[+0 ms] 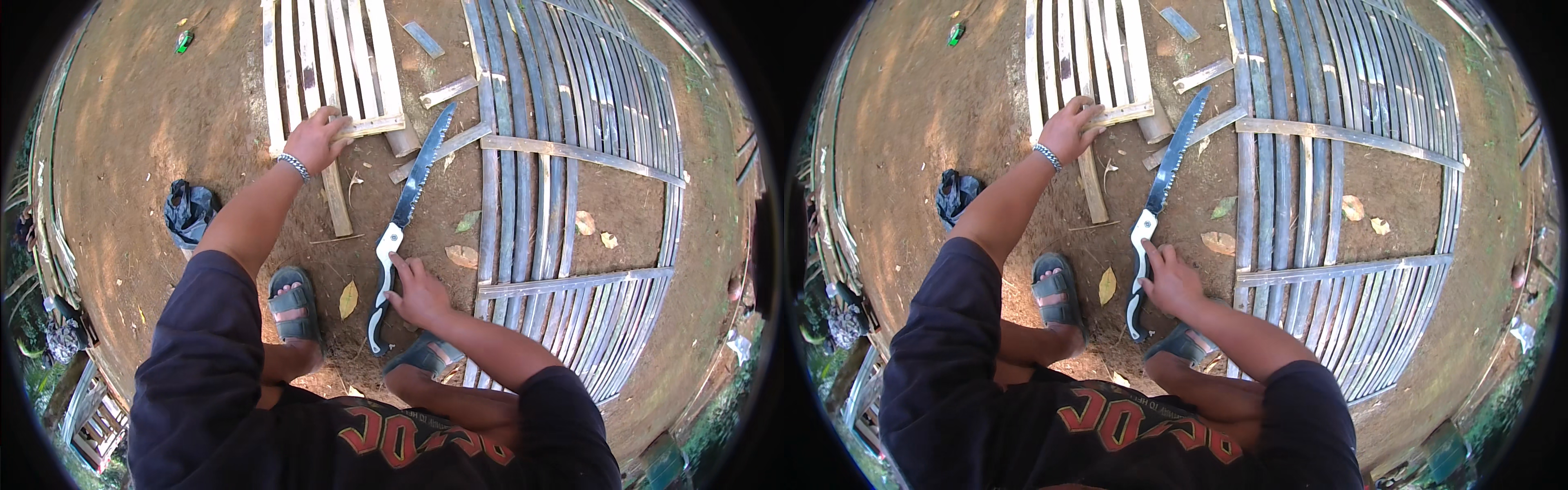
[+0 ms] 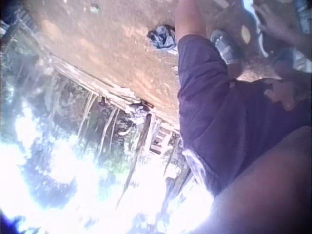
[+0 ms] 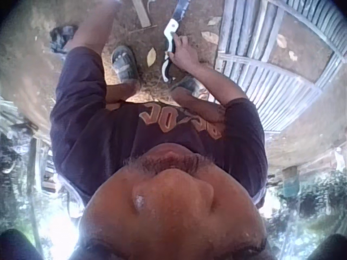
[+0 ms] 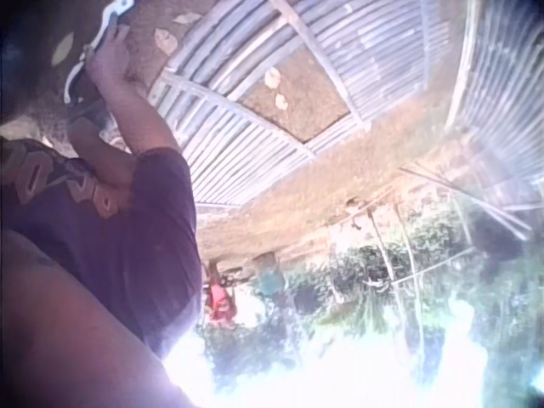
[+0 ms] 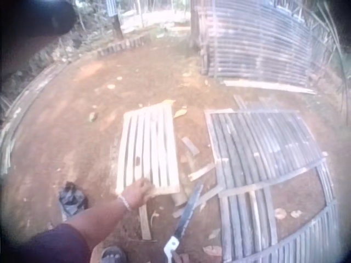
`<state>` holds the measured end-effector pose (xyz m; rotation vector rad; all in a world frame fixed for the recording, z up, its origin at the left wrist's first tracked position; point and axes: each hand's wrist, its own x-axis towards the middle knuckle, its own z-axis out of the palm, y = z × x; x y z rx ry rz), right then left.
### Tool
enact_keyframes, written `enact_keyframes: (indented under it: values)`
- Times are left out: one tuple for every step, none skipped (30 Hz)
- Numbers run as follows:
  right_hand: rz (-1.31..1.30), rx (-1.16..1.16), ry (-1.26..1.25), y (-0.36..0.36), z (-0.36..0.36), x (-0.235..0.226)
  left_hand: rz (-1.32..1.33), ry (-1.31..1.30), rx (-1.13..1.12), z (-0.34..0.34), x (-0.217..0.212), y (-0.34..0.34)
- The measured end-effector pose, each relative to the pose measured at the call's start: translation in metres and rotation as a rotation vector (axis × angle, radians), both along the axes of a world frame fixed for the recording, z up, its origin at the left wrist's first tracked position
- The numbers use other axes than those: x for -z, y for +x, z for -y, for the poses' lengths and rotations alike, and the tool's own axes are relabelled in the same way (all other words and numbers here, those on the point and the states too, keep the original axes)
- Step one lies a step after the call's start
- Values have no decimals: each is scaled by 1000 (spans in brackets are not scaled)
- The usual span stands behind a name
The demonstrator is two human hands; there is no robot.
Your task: The person uses a hand saw to cut a wooden slat on a wooden frame placed on the ground. After cutting, the person flips the frame and uses a wooden mallet to tap the slats into place.
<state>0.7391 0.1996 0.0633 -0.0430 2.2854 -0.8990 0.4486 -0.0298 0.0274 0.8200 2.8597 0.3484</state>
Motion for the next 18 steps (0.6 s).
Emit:
enact_keyframes:
  values:
    - [33,90,17,4,15,2,-27,23,-3,5,9,2]
    - [30,156,39,9,28,4,-48,49,-5,7,16,3]
    - [25,221,61,13,39,5,-40,60,-47,3,18,7]
    - [19,286,84,17,48,6,-62,97,-52,1,22,8]
    - [36,318,97,21,56,7,-84,132,-59,1,26,11]
    - [41,365,116,22,61,11,-106,168,-66,0,29,11]
    - [47,412,136,23,65,16,-132,176,-79,1,33,10]
    - [54,458,153,22,68,18,-156,181,-94,2,35,9]
    - [75,489,173,23,70,18,-179,185,-110,2,37,8]
    - [96,521,192,24,71,19,-186,200,-132,3,39,5]
    - [118,553,209,24,73,19,-192,214,-154,3,41,-2]
    - [119,581,196,26,75,20,-198,227,-176,3,42,-8]
    - [119,608,182,28,77,21,-243,225,-173,4,44,-13]
    - [119,634,170,29,77,22,-224,238,-176,4,45,-18]
    - [118,655,170,30,79,24,-205,250,-180,5,46,-23]
    - [116,674,170,31,81,26,-186,262,-184,7,47,-25]
    - [114,696,170,32,83,28,-139,283,-190,6,46,-26]
    - [93,702,177,34,83,30,-92,304,-197,5,45,-27]
